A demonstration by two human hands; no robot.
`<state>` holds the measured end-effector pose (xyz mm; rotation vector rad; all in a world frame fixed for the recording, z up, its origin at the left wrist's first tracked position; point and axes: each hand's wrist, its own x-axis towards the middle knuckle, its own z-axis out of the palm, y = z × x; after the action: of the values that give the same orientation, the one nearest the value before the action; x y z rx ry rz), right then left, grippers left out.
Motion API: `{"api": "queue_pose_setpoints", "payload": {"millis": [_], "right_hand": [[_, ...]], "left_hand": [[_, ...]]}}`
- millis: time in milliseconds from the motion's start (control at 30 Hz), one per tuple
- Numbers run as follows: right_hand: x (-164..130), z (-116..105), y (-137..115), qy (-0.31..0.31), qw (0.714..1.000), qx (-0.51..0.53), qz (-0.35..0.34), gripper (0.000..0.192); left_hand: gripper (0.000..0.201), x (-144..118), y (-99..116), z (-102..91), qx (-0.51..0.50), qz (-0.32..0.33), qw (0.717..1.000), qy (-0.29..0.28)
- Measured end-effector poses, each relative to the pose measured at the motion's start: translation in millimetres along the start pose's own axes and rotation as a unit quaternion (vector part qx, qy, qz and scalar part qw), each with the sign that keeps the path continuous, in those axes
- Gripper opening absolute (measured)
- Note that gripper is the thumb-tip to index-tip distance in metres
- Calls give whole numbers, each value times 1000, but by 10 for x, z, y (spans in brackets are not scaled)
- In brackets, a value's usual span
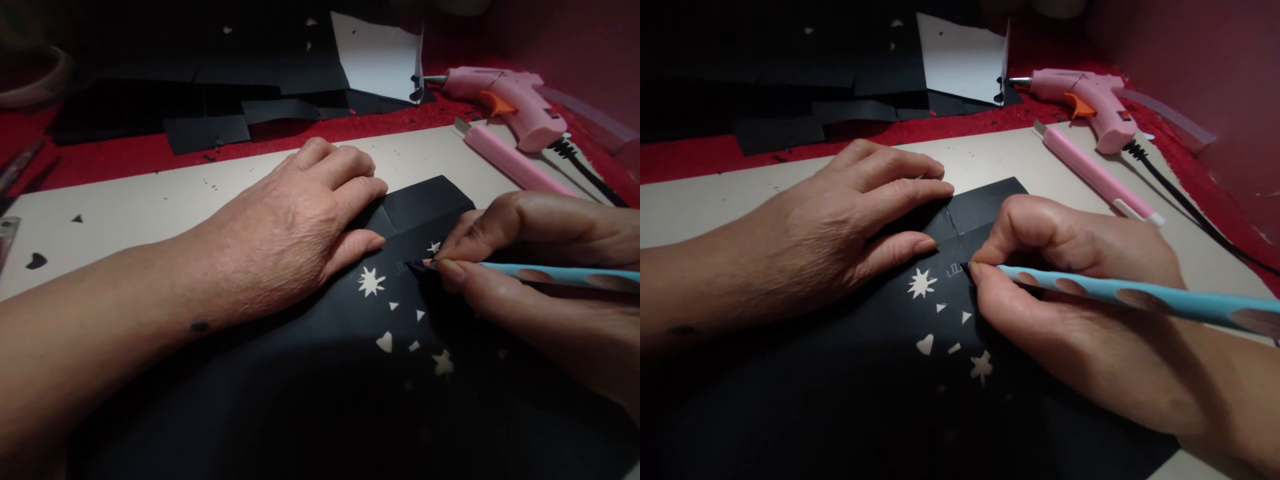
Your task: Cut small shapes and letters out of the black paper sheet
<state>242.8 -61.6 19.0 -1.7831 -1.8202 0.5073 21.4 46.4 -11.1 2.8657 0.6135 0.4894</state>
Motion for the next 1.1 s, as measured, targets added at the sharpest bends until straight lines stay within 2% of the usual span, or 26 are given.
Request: {"api": "queue_pose_setpoints", "payload": {"millis": [100,200,367,667,933,1100], "right_hand": [[-10,-12,-3,17,1000,5,0,23],[-14,-22,16,13,1000,8,-1,19],[-20,-23,72,18,1000,-5,-23,24],[21,-21,1,8,999,-24,-22,23],[-25,-18,59,13,999,-21,-20,24],[-12,-2,17,9,1000,5,-5,24]], "left_hand": [[55,1,-2,3,-10,5,1000,4],[55,5,-3,3,-10,3,1000,6],[55,2,-1,-7,-1,-6,1000,-4],[54,-2,-5,-11,1,5,1000,3],[52,-5,12,-13,4,0,1000,-1],[56,4,-5,11,4,9,1000,9]]}}
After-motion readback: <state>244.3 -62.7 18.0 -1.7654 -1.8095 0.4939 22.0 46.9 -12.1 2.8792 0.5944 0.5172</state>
